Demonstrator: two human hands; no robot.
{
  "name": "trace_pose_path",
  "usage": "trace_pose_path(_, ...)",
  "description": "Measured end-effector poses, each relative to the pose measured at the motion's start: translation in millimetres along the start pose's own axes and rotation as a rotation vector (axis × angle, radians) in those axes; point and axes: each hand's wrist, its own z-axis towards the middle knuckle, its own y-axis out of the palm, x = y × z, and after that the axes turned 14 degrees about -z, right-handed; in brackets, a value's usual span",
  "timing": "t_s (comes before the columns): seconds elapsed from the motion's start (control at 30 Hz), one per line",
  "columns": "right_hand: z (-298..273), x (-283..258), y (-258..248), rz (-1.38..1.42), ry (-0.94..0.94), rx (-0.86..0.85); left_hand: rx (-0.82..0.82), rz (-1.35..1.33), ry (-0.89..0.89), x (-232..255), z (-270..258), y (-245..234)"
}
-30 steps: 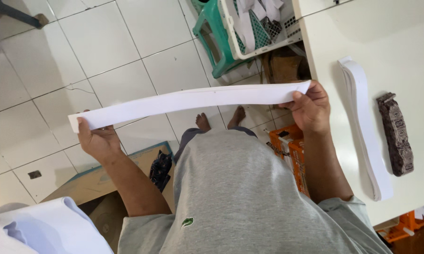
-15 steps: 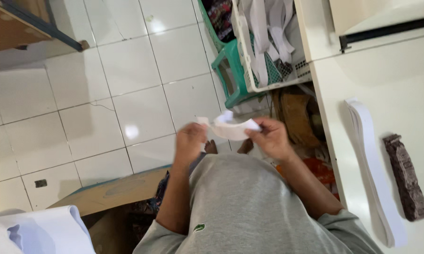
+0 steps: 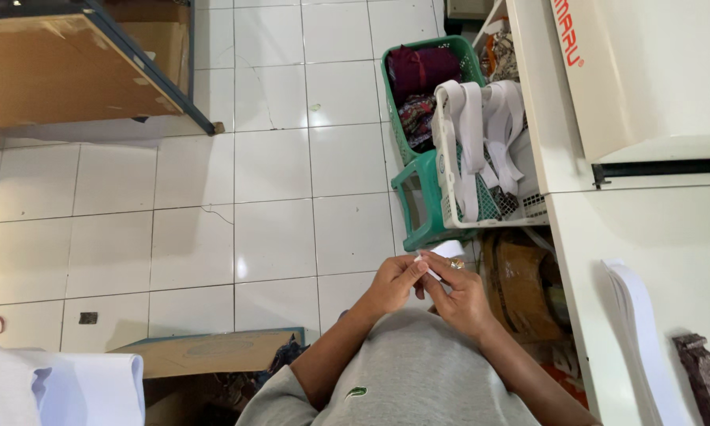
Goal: The person repeatedly picks up long white fabric strips from a green basket, folds them into smaller sections by hand, and places them on a nearby white table. The process is repeated for multiple strips throughout the clip.
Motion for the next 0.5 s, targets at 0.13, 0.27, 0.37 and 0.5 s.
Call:
trace_pose_path(0.13, -4.5, 13.8, 0.3, 0.192, 0.041, -0.094, -0.031, -0.053, 0.027, -6.3, 1.5, -3.4)
trace_pose_path(0.27, -6.4, 32.8, 8.9, 0.248, 0.196, -0.044, 0.007, 0.140, 0.021, -3.7, -1.3, -0.2)
trace_pose_path(0.37, -6.8, 47.7, 10.4, 0.343, 0.278, -0.043, -0.028, 0.183, 0.010, -0.8, -5.3, 1.8)
trace_pose_path(0.5, -5.6, 55.0, 10.4, 0.553, 0.358, -0.078, -0.104, 0.114, 0.022, 3.2, -8.4, 3.5)
